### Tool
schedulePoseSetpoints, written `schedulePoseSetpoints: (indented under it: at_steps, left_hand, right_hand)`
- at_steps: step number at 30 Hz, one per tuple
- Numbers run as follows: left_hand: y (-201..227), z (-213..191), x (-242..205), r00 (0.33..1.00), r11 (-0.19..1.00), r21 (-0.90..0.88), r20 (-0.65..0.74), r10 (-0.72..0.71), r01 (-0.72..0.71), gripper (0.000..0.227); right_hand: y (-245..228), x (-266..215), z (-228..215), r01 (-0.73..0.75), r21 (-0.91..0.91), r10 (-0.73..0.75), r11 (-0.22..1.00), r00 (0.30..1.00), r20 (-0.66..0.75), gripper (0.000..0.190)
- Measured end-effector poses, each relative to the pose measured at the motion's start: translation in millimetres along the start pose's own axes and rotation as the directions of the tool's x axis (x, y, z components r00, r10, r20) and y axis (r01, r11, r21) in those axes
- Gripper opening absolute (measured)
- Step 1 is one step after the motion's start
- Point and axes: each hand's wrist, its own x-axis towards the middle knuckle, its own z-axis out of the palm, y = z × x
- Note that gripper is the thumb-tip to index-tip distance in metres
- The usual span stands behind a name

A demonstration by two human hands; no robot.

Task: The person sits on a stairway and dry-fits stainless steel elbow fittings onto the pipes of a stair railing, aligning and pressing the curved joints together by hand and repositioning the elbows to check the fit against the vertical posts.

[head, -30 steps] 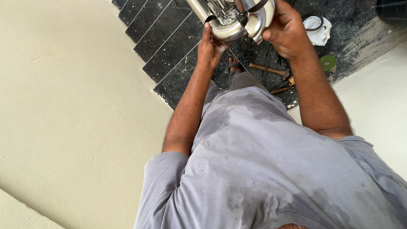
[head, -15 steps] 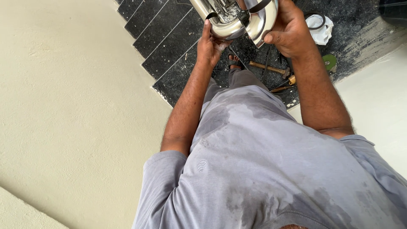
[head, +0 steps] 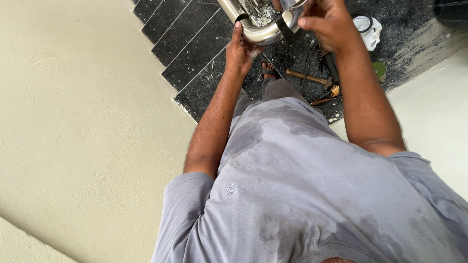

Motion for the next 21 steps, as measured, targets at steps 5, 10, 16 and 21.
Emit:
schedulePoseSetpoints:
  at_steps: [5, 10, 16, 21]
  left_hand:
    - [0, 0, 1, 1.000, 1.000, 0.004, 0.002, 0.002, -0.002, 0.094]
    - [-2, 1, 0, 0.999, 1.000, 0.002, 0.036, 0.016, -0.016, 0.091]
    - [-4, 0, 0, 1.000, 1.000, 0.030, 0.010, 0.000, 0.000, 0.091]
    - [-2, 2, -2, 1.000, 1.000, 0.028, 0.016, 0.012, -0.013, 0.091]
  right_hand:
    - [16, 6, -3, -0.080, 0.025, 0.080, 0.997, 0.997, -0.011, 0.040]
    - [0, 8, 18, -0.053, 0.126, 0.048, 0.991, 0.998, 0.037, 0.062]
    - [24, 2, 13, -0.078, 0.169, 0.080, 0.983, 0.997, -0.004, 0.064]
    - [31, -2, 12, -0.084, 0.158, 0.088, 0.984, 0.996, -0.018, 0.066]
